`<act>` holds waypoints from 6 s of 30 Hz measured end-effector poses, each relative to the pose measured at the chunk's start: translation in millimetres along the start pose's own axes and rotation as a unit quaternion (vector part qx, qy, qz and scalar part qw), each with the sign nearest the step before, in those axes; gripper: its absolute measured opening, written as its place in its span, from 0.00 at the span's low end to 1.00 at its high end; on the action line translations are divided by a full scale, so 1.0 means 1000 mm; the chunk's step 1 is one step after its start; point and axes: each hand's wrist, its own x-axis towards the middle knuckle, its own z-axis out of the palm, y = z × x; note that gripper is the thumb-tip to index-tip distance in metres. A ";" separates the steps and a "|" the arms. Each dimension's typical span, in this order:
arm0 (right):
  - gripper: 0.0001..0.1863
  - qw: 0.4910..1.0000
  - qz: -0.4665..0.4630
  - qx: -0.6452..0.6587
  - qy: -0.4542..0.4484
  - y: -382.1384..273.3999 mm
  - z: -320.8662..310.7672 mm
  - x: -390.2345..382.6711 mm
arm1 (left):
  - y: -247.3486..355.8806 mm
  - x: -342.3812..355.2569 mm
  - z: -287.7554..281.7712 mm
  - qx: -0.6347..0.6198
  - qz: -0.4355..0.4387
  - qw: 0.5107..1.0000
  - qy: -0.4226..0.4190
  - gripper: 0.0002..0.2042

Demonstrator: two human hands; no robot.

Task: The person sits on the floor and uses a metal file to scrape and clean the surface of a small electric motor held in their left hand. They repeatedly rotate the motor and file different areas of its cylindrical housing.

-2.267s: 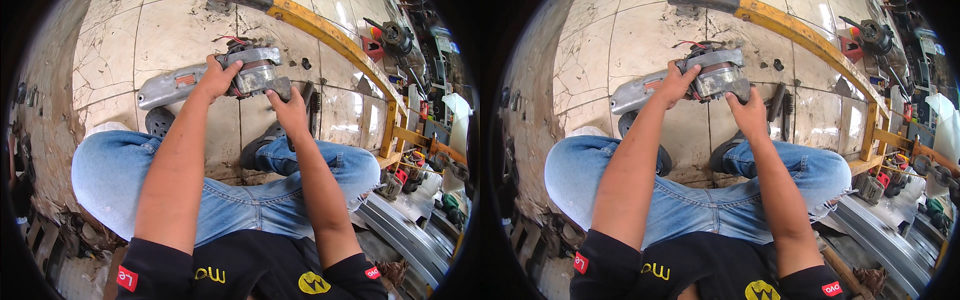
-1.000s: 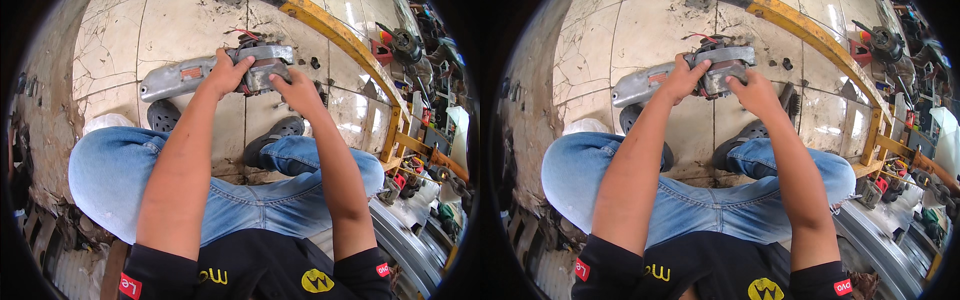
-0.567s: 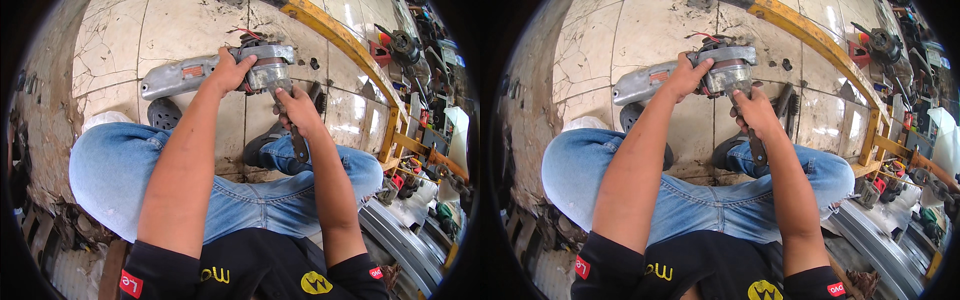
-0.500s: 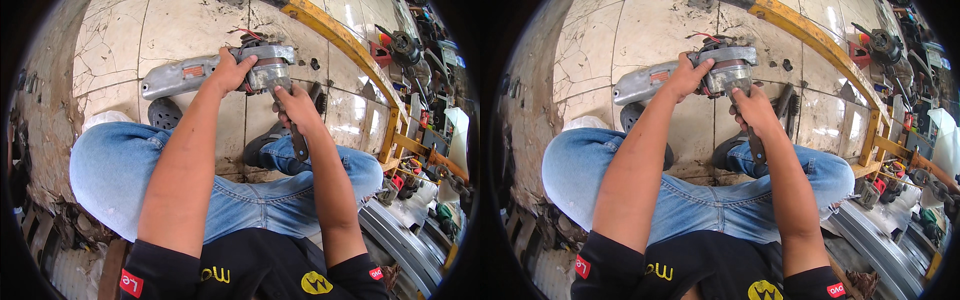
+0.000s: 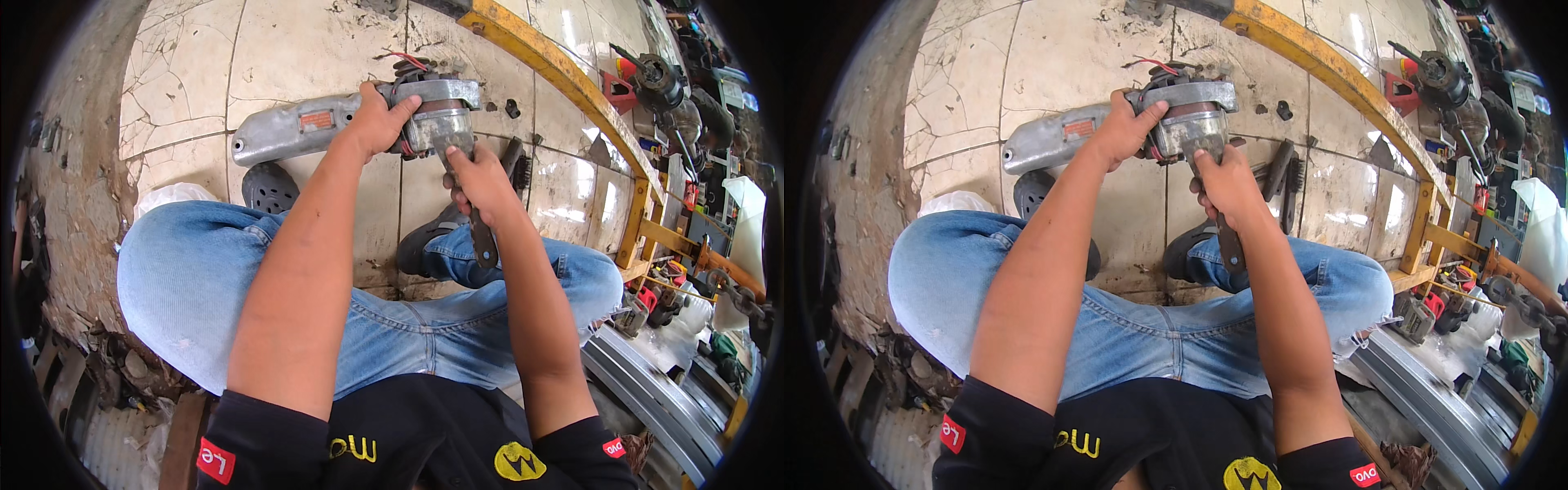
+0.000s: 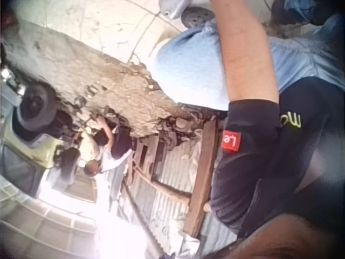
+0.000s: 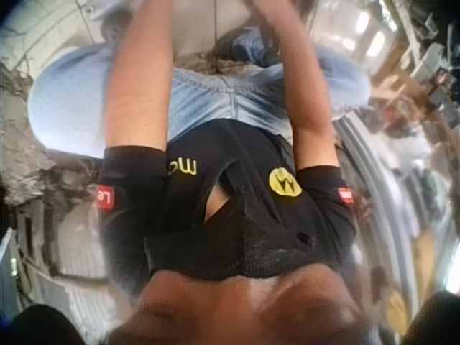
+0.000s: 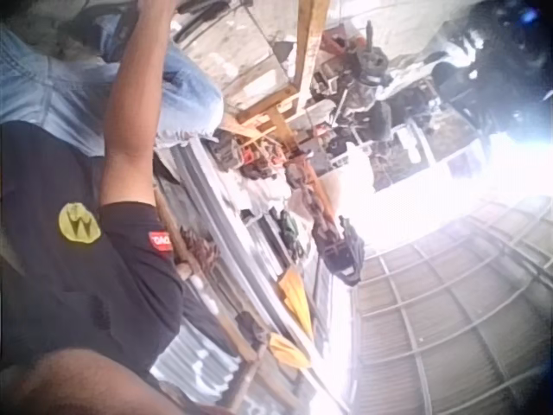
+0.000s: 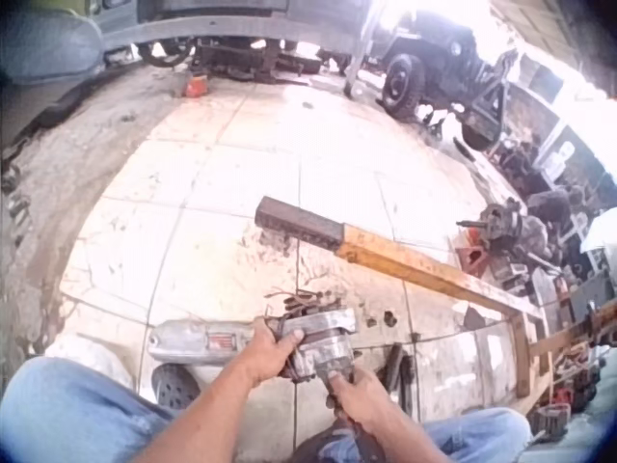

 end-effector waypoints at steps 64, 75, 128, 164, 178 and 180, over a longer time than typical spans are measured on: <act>0.16 0.994 -0.078 0.040 0.065 0.007 -0.011 -0.009 | -0.006 0.007 0.001 0.015 0.010 1.000 0.009 0.42; 0.29 0.985 -0.087 -0.121 0.089 0.001 0.004 -0.019 | -0.013 0.012 0.001 0.030 0.013 0.999 0.018 0.42; 0.16 0.835 -0.280 -0.433 0.192 0.000 0.009 0.005 | -0.006 0.001 0.012 0.030 0.025 0.998 0.054 0.38; 0.18 0.846 -0.245 -0.430 0.200 0.007 0.008 0.010 | -0.005 0.003 0.011 0.064 0.029 0.997 0.036 0.40; 0.18 0.839 -0.262 -0.439 0.186 0.010 0.004 -0.004 | -0.006 0.004 0.010 0.047 0.038 0.997 0.058 0.36; 0.18 0.845 -0.246 -0.439 0.181 0.018 0.003 -0.016 | -0.010 0.004 0.011 0.062 0.049 0.995 0.067 0.37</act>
